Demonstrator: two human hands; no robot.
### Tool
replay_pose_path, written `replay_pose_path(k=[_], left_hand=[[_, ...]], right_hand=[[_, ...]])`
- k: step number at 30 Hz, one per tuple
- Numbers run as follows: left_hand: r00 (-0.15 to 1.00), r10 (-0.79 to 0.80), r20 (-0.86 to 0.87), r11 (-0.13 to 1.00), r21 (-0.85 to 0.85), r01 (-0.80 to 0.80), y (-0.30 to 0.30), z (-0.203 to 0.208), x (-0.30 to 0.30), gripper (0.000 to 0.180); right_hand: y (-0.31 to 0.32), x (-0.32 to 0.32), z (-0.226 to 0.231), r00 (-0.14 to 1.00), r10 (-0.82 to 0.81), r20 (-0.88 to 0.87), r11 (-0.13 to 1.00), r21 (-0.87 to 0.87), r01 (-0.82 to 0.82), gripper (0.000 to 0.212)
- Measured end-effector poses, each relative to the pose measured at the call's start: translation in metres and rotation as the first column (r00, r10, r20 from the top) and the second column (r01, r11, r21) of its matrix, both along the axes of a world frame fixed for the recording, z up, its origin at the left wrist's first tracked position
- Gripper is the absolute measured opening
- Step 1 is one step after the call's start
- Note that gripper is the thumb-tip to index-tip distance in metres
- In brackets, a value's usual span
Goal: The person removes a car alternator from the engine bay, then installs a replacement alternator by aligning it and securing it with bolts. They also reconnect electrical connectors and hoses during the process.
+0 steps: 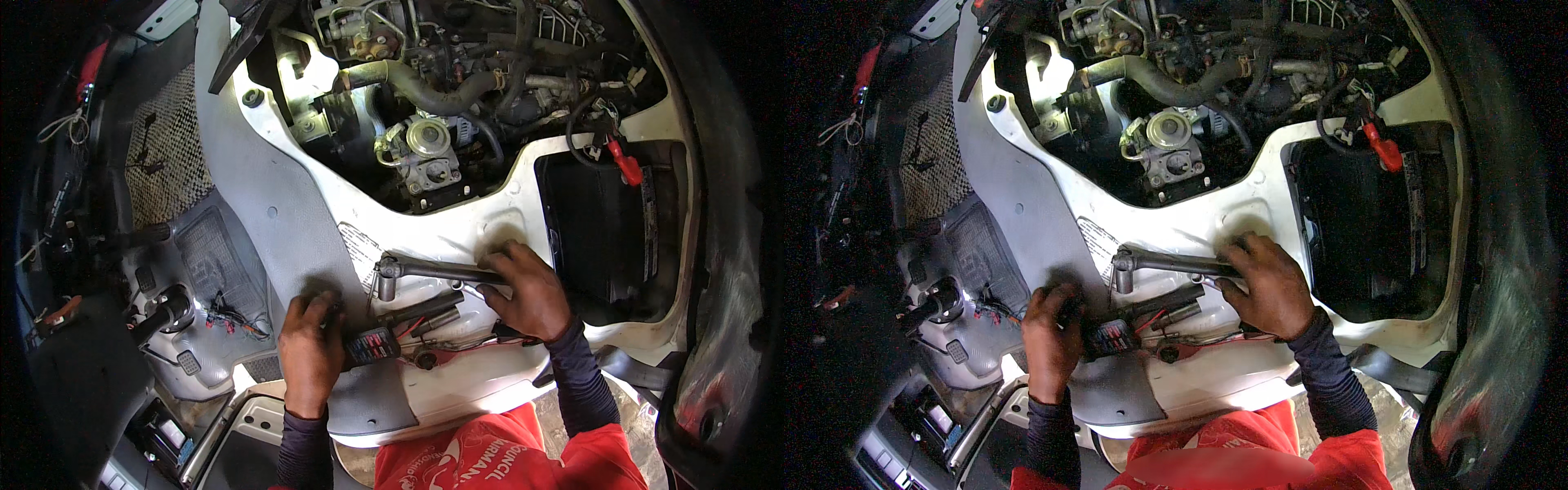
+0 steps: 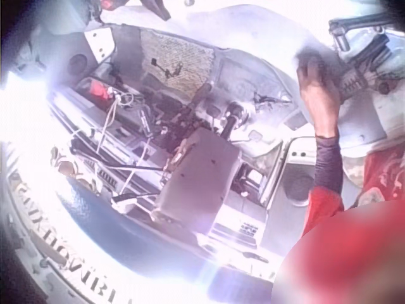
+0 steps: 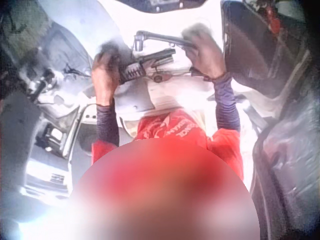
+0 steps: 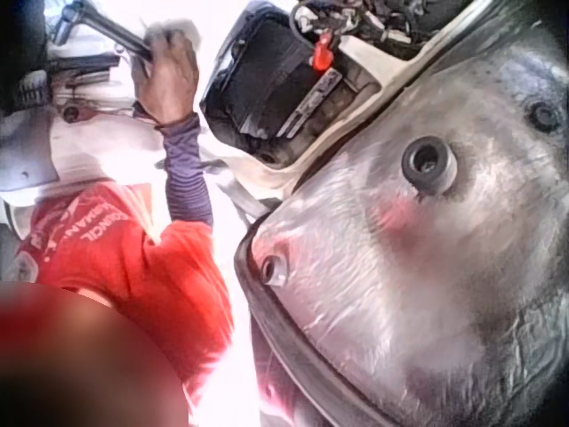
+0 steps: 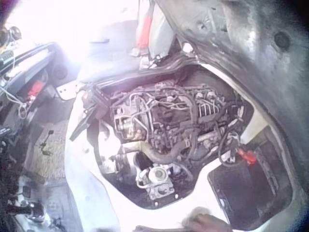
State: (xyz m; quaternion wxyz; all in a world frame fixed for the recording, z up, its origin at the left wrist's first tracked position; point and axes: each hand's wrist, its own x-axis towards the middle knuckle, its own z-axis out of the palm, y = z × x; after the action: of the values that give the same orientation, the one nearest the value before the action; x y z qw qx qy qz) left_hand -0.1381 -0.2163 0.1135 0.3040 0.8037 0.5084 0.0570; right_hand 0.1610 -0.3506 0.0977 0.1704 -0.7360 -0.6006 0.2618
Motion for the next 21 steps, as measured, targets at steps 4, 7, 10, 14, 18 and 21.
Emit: replay_pose_path(k=[4,7,10,14,18,21], left_hand=[[0.991,0.09,0.101,0.995,-0.04,-0.087,-0.007,0.012,0.021,0.027],[0.984,0.059,0.167,0.997,-0.061,-0.05,-0.017,0.017,0.047,0.04],[0.965,-0.032,0.262,0.999,-0.015,0.037,-0.018,0.022,0.063,0.053],[0.934,0.065,0.352,0.914,-0.396,0.086,-0.02,0.036,0.061,0.061],[0.933,0.033,0.359,0.808,-0.558,0.186,-0.033,0.038,0.044,0.061],[0.952,0.003,0.308,0.779,-0.597,0.19,-0.054,0.03,0.026,0.06]], right_hand=[[-0.006,-0.009,-0.01,0.985,0.044,0.165,0.999,-0.003,-0.044,0.038],[-0.008,-0.012,-0.006,0.984,0.041,0.171,0.995,0.08,-0.056,0.041],[-0.024,-0.014,0.019,0.989,0.059,0.139,0.998,0.03,-0.063,0.045],[-0.054,-0.027,0.054,1.0,0.012,-0.014,0.998,-0.068,-0.013,0.045],[-0.076,-0.049,0.061,0.994,-0.105,-0.013,0.994,0.01,0.105,0.04],[-0.086,-0.058,0.06,0.985,-0.15,-0.085,0.988,0.022,0.152,0.035]])
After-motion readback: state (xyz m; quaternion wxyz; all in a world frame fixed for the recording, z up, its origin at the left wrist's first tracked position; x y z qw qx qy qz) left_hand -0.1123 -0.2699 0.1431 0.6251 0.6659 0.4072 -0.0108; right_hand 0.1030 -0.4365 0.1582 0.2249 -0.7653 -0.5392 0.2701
